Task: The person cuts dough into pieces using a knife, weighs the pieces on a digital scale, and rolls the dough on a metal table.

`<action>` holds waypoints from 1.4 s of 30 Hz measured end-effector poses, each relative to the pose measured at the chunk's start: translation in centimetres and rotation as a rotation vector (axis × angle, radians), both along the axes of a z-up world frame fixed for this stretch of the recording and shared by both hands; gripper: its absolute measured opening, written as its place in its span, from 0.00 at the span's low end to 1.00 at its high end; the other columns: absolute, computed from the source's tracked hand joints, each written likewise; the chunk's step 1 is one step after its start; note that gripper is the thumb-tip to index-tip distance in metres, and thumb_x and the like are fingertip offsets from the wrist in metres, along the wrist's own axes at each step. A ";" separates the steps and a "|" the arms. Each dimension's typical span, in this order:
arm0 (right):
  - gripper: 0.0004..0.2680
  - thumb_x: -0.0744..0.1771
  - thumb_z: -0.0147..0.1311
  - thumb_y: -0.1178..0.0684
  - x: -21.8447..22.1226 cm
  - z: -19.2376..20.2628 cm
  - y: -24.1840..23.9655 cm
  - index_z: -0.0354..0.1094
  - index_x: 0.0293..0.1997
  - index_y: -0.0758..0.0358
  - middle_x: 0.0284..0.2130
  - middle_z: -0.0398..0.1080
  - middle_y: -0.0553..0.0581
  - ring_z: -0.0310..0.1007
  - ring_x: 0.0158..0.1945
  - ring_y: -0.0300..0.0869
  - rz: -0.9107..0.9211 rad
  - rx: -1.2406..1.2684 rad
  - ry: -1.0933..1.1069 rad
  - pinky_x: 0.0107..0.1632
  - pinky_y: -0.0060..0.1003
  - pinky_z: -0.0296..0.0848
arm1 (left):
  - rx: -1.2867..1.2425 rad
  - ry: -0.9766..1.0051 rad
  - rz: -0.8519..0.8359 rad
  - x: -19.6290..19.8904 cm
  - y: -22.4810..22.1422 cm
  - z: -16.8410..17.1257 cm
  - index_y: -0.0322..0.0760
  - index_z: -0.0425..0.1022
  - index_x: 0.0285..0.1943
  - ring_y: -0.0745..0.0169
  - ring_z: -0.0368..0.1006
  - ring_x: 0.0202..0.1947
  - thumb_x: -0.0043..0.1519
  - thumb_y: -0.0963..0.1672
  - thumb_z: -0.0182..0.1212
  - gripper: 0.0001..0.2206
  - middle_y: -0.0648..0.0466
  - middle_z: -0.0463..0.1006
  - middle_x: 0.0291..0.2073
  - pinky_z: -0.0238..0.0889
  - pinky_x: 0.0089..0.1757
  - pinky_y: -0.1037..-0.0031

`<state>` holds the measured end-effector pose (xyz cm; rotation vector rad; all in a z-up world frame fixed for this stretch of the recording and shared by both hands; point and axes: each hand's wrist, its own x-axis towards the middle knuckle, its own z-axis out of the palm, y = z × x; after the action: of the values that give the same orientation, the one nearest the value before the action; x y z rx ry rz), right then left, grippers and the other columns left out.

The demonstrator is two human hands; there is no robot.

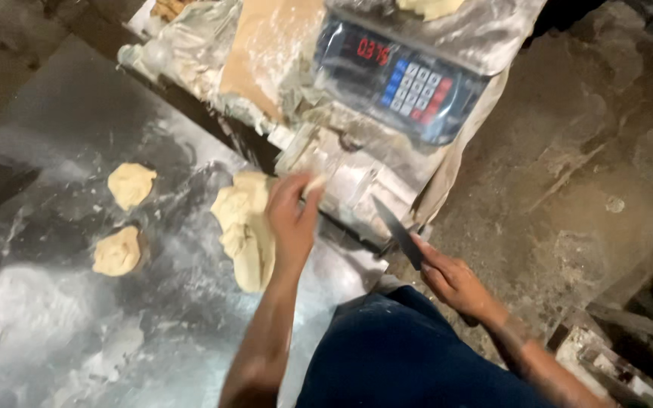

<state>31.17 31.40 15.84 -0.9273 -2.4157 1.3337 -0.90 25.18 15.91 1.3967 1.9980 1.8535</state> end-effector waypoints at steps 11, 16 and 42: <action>0.23 0.68 0.46 0.55 5.6 -4.3 1.6 0.50 0.75 0.47 0.18 0.68 0.55 0.66 0.18 0.40 -0.368 -0.300 -0.063 0.27 0.37 0.71 | -0.290 0.520 -0.042 3.7 32.7 10.6 0.46 0.74 0.65 0.43 0.53 0.73 0.64 0.55 0.62 0.23 0.48 0.66 0.69 0.35 0.64 0.27; 0.24 0.70 0.48 0.52 8.0 -6.3 1.6 0.50 0.78 0.47 0.39 0.76 0.69 0.79 0.35 0.53 -0.322 0.074 -0.058 0.40 0.42 0.77 | -0.057 0.210 -0.075 -3.3 13.1 3.5 0.36 0.68 0.73 0.37 0.55 0.77 0.67 0.41 0.65 0.23 0.38 0.61 0.75 0.47 0.72 0.56; 0.25 0.70 0.41 0.55 -23.0 -5.2 -14.3 0.40 0.79 0.42 0.41 0.74 0.73 0.76 0.33 0.61 0.753 0.034 -0.236 0.45 0.53 0.74 | -0.328 -0.256 0.635 -1.7 -26.0 -23.1 0.32 0.81 0.46 0.49 0.78 0.38 0.64 0.45 0.63 0.09 0.46 0.82 0.38 0.70 0.42 0.66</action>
<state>8.20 17.11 10.61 -0.1402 -3.1267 1.4357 -2.55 -0.87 -7.23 0.4363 2.6279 1.6504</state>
